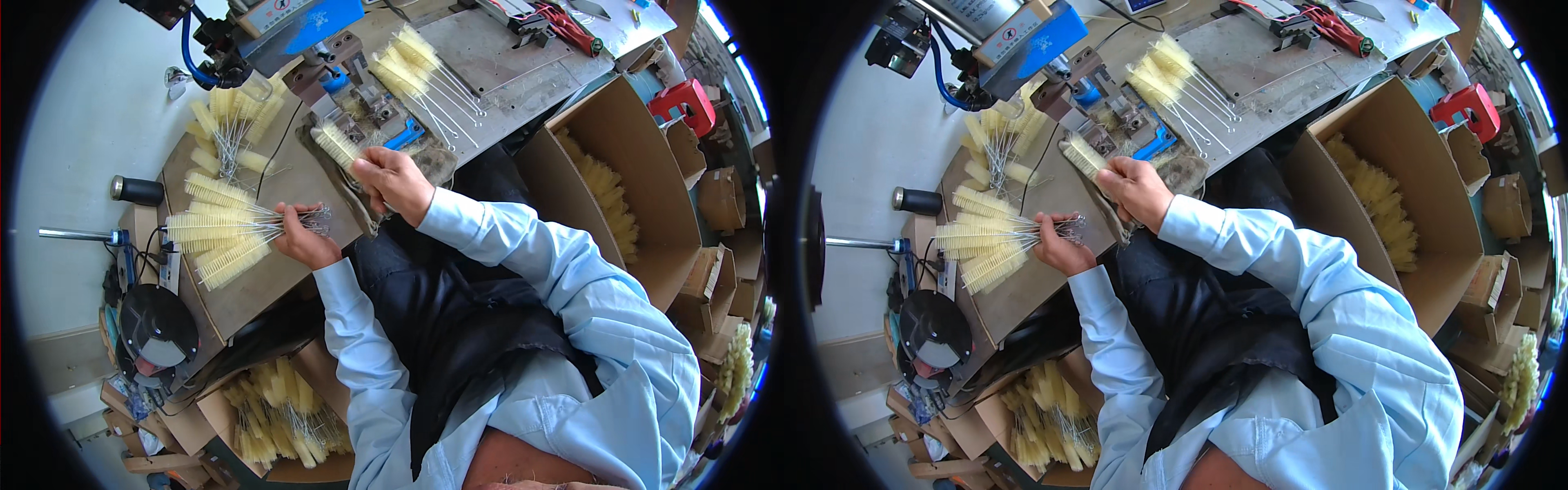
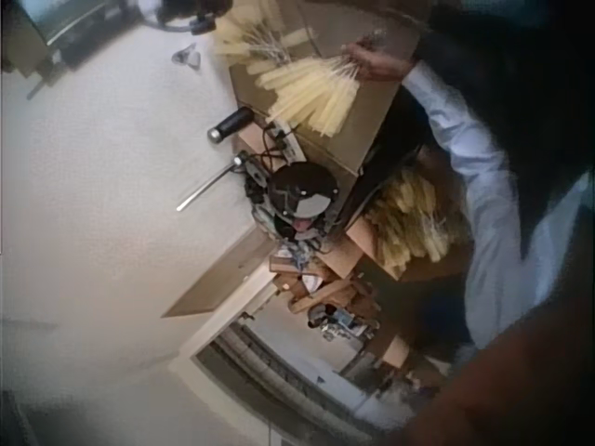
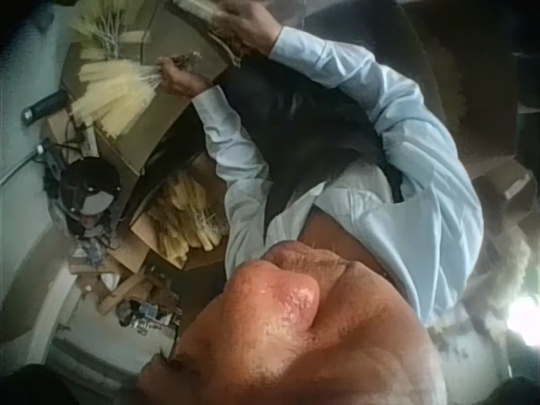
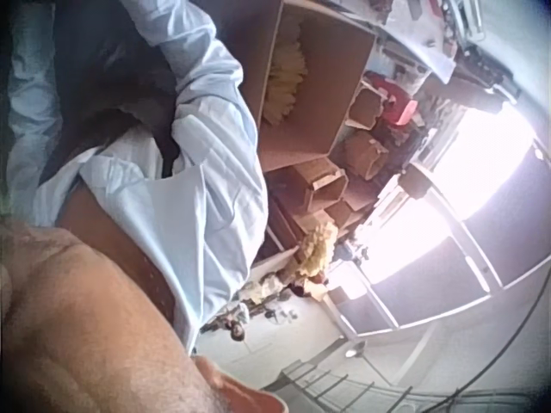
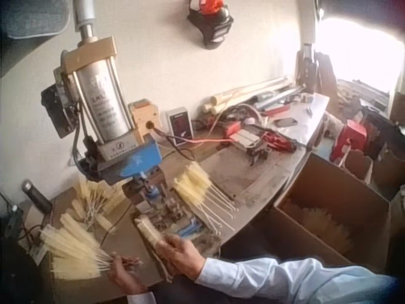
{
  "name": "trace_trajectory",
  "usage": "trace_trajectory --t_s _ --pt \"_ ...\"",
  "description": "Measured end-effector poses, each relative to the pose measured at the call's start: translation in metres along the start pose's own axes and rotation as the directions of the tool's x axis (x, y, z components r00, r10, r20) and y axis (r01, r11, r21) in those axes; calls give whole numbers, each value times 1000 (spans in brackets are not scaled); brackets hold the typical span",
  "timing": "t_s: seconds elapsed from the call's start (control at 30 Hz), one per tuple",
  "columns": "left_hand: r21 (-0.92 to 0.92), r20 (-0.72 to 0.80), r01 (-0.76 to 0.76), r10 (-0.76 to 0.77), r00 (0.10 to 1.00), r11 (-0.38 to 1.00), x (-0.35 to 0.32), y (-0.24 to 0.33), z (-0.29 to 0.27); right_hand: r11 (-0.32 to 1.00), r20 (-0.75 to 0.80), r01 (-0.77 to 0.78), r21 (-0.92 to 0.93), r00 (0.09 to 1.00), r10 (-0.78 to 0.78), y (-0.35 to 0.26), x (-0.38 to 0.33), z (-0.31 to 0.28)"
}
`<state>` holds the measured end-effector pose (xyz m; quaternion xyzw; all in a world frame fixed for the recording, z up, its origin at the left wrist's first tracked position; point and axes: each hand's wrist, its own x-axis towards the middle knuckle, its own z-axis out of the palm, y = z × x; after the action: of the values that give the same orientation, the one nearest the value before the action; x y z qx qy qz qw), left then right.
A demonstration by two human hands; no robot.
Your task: Assembling and packaging industrial or cleaning brushes using a manual press machine.
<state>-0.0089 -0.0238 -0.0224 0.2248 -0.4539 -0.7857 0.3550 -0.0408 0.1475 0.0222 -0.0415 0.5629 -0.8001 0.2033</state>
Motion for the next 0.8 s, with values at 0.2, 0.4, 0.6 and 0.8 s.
trace_trajectory --t_s 0.2,0.4,0.6,0.8 --pt "32 22 -39 39 999 999 1 -5 -2 757 -64 306 -577 907 -415 5 4 -33" --pt "31 48 -44 42 998 999 -6 -3 3 458 -36 306 -835 799 -600 1 14 -40" --pt "113 262 110 -137 955 988 -33 1 28 1 418 519 -855 690 -591 11 2 -32" --pt "91 351 212 -231 907 973 -36 0 37 -77 614 661 -746 638 -465 16 -8 -44"
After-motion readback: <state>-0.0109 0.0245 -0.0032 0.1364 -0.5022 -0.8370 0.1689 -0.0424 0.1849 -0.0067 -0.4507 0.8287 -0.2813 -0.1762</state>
